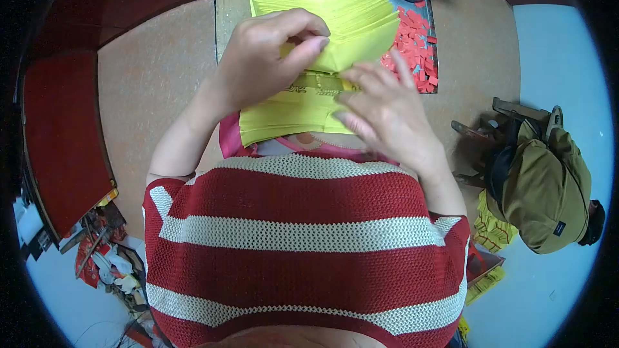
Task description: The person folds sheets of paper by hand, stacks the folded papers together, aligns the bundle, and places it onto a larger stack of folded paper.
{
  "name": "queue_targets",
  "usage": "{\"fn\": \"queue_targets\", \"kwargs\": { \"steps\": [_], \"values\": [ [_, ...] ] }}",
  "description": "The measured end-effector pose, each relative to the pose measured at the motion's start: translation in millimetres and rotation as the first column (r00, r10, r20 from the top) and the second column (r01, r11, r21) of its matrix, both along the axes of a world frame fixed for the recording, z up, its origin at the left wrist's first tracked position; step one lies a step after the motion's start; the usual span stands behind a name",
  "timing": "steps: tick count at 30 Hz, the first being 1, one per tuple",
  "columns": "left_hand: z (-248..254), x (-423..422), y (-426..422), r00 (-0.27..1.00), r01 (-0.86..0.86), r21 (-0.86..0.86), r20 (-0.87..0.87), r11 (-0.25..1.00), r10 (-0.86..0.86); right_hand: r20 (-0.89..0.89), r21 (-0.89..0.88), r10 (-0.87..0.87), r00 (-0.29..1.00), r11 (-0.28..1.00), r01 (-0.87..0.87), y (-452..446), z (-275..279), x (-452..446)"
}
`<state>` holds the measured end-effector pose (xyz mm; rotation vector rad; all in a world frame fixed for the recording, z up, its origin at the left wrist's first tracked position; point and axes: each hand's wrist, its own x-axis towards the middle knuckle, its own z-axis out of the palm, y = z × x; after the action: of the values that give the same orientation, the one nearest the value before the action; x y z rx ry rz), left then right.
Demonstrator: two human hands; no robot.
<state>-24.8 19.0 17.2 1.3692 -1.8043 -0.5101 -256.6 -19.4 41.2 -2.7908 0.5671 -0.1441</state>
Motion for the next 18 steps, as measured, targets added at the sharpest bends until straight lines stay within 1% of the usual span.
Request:
{"fn": "queue_targets", "kwargs": {
  "steps": [1, 2, 3, 4, 5, 6, 8, 10, 12, 13, 15, 16, 17, 18],
  "values": [
    [4.1, 0.2, 4.7, 0.998, 0.003, -0.13, -0.054, 0.992, -0.01, 0.001, 0.007, 0.003, 1.0, 1.0, -0.003, -4.1, -2.4, 0.8],
    [14.9, 2.9, 11.2, 0.994, 0.108, 0.034, 0.0, 0.994, -0.108, 0.041, 0.023, -0.046, 0.998, 0.999, 0.045, -9.7, -4.8, 2.1],
    [13.1, 1.5, 12.6, 0.994, 0.11, 0.031, 0.001, 0.993, -0.11, 0.078, 0.036, -0.098, 0.992, 0.995, 0.095, -15.5, -6.3, 3.6],
    [7.5, -1.0, 14.5, 0.973, 0.201, 0.14, 0.089, 0.969, -0.215, 0.131, 0.038, -0.126, 0.983, 0.992, 0.122, -19.0, -8.5, 8.2],
    [0.7, -3.2, 17.1, 0.933, 0.274, 0.255, 0.165, 0.927, -0.321, 0.131, 0.033, -0.124, 0.984, 0.992, 0.121, -20.0, -9.5, 8.0],
    [-9.1, -7.0, 16.0, 0.925, 0.278, 0.38, 0.14, 0.882, -0.352, 0.159, 0.02, -0.134, 0.978, 0.991, 0.132, -20.8, -11.3, 8.1],
    [-28.5, -11.0, 11.5, 0.932, 0.276, 0.354, 0.128, 0.894, -0.338, 0.188, 0.011, -0.143, 0.972, 0.99, 0.144, -17.2, -14.4, 7.7],
    [-27.1, -10.3, 6.6, 0.936, 0.282, 0.329, 0.112, 0.901, -0.334, 0.128, 0.036, -0.077, 0.989, 0.997, 0.072, -4.9, -13.2, 3.5],
    [-16.9, -1.8, 3.8, 0.931, 0.362, 0.586, -0.184, 0.725, -0.317, 0.109, 0.063, -0.105, 0.989, 0.993, 0.098, -0.1, -9.5, 1.8],
    [-17.0, -1.6, 5.0, 0.931, 0.362, 0.587, -0.184, 0.724, -0.316, 0.091, 0.091, -0.13, 0.987, 0.988, 0.122, -0.5, -7.4, -0.3],
    [-16.2, -2.4, 8.2, 0.921, 0.39, 0.491, -0.191, 0.779, -0.34, 0.088, 0.09, -0.159, 0.983, 0.984, 0.151, -3.3, -1.2, 1.0],
    [-18.9, -5.5, 10.2, 0.921, 0.389, 0.49, -0.189, 0.78, -0.341, 0.131, 0.073, -0.161, 0.978, 0.986, 0.153, -5.1, -0.6, 3.9],
    [-24.7, -10.8, 12.8, 0.934, 0.357, 0.426, -0.145, 0.831, -0.327, 0.175, 0.056, -0.162, 0.971, 0.986, 0.154, -7.4, -0.8, 6.8],
    [-27.7, -14.2, 14.0, 0.946, 0.324, 0.359, -0.102, 0.875, -0.308, 0.178, 0.055, -0.161, 0.971, 0.987, 0.153, -10.5, -3.1, 9.8]
  ]
}}
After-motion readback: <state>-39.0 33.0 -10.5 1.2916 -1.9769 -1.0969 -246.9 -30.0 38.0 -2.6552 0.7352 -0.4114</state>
